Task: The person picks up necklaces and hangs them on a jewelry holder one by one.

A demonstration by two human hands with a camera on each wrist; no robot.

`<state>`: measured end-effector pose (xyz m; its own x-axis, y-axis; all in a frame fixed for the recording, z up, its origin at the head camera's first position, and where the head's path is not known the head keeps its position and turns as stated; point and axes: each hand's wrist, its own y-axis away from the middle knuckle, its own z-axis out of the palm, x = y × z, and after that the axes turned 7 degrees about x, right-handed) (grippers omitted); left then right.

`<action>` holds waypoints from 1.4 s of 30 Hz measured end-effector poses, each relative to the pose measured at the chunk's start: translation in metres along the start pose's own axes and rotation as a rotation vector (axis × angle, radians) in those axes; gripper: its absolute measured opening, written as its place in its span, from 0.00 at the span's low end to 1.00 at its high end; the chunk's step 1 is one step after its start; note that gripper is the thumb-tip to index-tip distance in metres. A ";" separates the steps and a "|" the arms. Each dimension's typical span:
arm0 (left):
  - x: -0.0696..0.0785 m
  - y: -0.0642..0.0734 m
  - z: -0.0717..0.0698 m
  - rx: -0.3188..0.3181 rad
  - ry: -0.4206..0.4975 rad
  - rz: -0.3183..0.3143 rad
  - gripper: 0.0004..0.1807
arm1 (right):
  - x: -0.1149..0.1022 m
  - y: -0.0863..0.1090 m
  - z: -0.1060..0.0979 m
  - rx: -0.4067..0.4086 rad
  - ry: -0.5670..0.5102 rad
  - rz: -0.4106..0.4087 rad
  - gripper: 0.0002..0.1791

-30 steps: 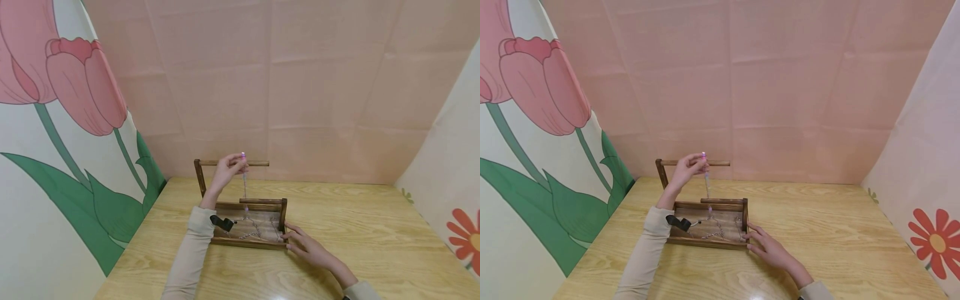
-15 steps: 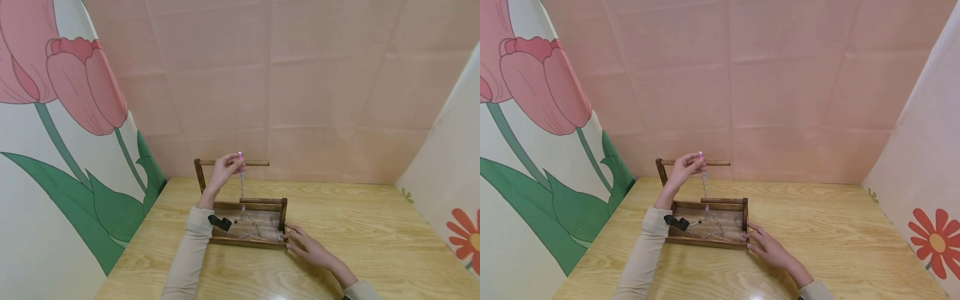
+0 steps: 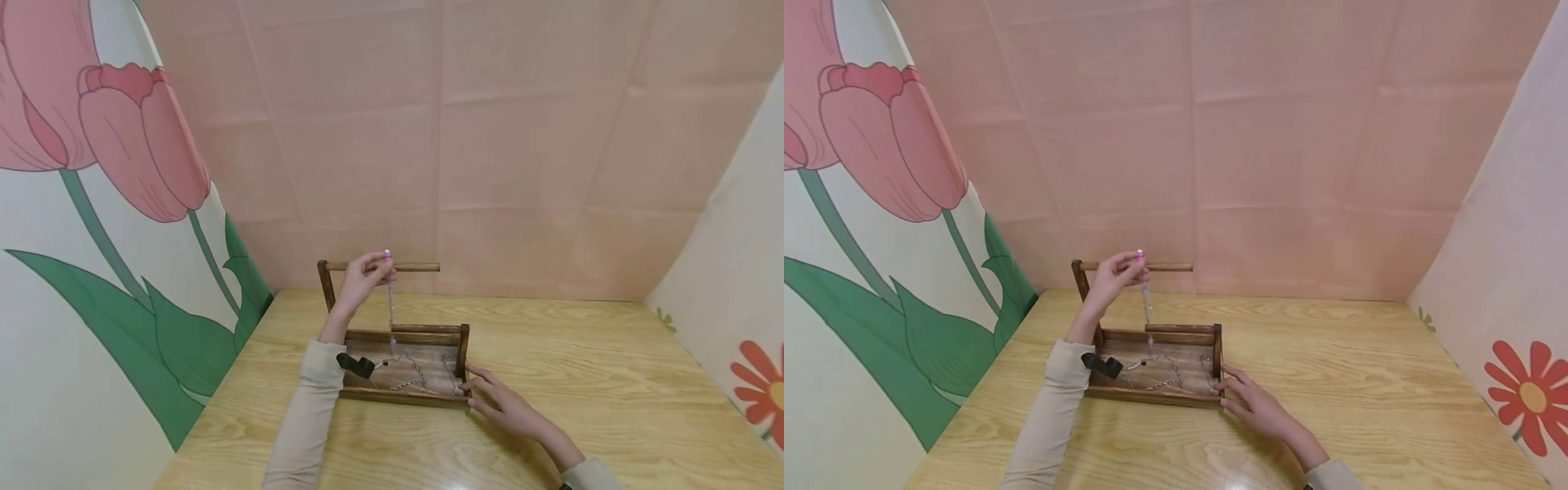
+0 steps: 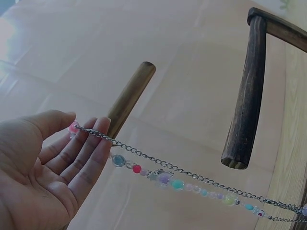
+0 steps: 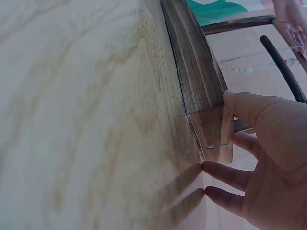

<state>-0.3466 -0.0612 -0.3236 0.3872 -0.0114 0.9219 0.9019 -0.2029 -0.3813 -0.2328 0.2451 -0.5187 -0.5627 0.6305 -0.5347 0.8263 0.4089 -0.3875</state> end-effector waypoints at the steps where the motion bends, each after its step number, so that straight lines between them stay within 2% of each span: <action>1: 0.000 0.000 0.000 0.000 -0.002 0.003 0.18 | 0.000 0.000 0.000 -0.001 -0.003 0.000 0.14; 15: -0.002 0.002 -0.004 0.011 0.027 -0.009 0.19 | 0.004 0.001 0.000 0.011 -0.004 -0.005 0.13; 24: -0.002 0.003 -0.008 0.046 0.052 -0.026 0.18 | 0.005 0.001 0.001 0.014 -0.008 -0.017 0.13; 35: -0.005 0.003 -0.012 0.079 0.050 -0.040 0.18 | 0.007 0.001 0.001 0.011 -0.012 -0.008 0.13; 42: -0.005 0.005 -0.014 0.090 0.036 -0.023 0.17 | 0.007 0.001 0.002 0.014 -0.009 -0.016 0.13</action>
<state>-0.3470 -0.0761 -0.3295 0.3607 -0.0434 0.9317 0.9245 -0.1152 -0.3633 -0.2362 0.2488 -0.5242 -0.5759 0.6179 -0.5354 0.8169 0.4092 -0.4064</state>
